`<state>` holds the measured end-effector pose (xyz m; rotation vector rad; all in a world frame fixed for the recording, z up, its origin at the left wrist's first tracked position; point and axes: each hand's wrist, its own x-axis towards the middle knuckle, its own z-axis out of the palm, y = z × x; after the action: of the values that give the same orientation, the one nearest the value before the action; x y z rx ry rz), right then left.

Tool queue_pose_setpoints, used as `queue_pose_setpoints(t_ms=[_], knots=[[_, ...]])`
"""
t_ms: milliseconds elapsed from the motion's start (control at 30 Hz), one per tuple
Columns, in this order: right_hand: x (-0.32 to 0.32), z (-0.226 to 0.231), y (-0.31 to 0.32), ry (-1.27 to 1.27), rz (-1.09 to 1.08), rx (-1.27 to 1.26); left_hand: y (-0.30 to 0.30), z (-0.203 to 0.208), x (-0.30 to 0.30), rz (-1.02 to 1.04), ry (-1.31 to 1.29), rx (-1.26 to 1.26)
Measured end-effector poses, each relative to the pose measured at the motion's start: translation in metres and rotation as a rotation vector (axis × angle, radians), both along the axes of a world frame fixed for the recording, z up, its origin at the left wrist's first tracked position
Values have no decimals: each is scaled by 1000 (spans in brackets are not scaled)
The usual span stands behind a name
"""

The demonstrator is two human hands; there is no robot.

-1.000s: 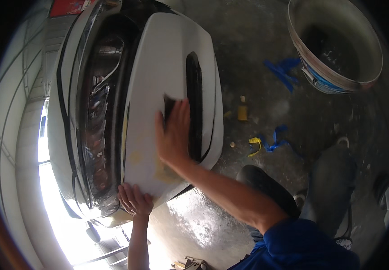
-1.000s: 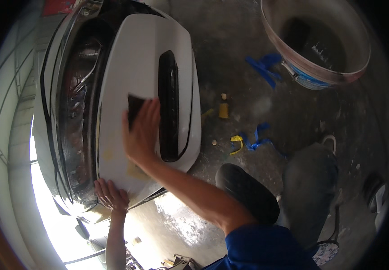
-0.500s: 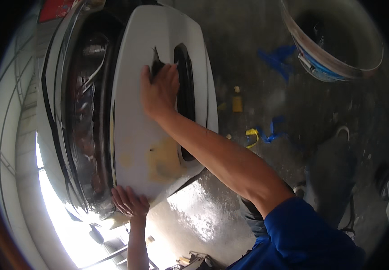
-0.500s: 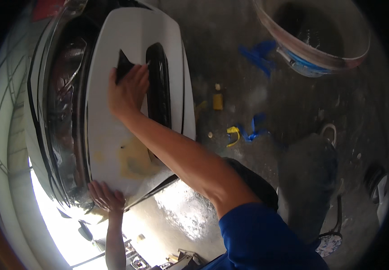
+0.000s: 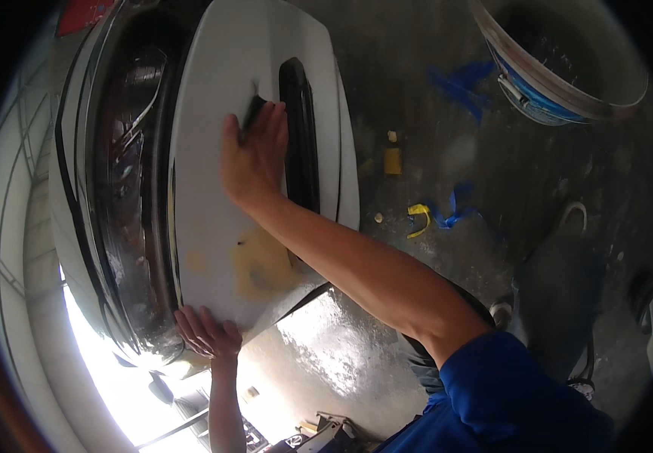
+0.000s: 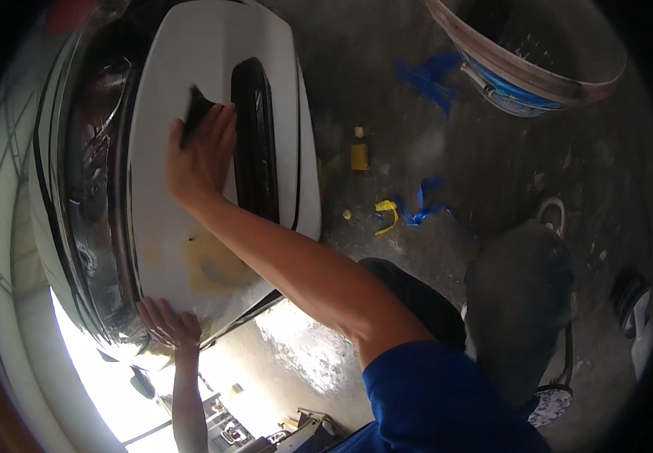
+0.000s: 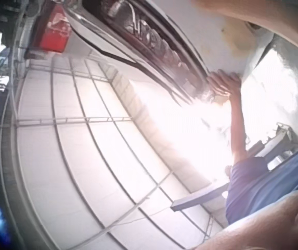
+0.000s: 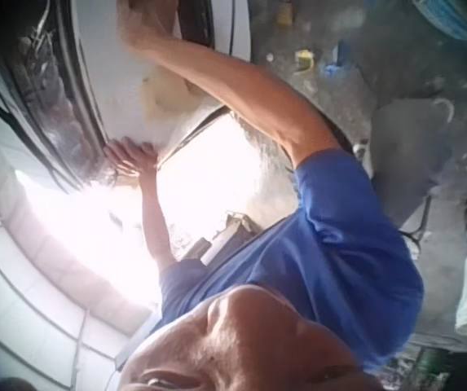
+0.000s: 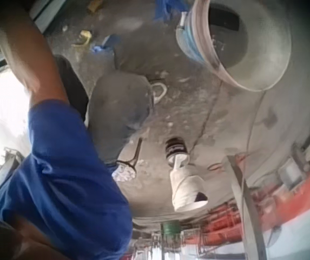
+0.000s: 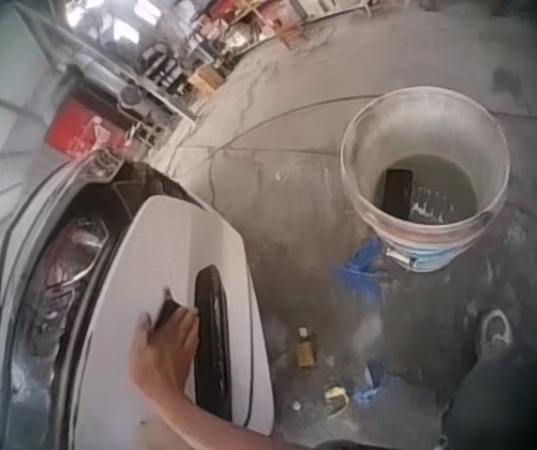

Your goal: The person wets a sanding block in a bucket and then sands the front bumper of a white car. They repeatedly dip the sanding block into water and continue sanding different areas of the bumper.

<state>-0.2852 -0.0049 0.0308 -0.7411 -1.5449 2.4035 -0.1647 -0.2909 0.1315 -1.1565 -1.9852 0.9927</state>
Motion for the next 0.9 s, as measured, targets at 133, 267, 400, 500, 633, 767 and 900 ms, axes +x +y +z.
queue_pose_setpoints(t_ms=[133,267,400,500,633,767,900], knots=[[90,-12,-66,212,-80,58,-3,3,0,-18,14,-7],[153,-30,-101,370,-72,174,2,3,0,21,-4,-20],[192,-55,-141,425,28,346,0,3,0,15,-17,-30],[212,-77,-163,427,100,368,-3,5,1,28,-11,-37],[225,-128,-180,362,240,398,-6,6,-2,-6,5,-25],[210,-187,-155,291,553,673,-3,4,-3,-19,21,-17],[207,-196,-146,227,542,710,-2,3,-3,-14,26,-21]])
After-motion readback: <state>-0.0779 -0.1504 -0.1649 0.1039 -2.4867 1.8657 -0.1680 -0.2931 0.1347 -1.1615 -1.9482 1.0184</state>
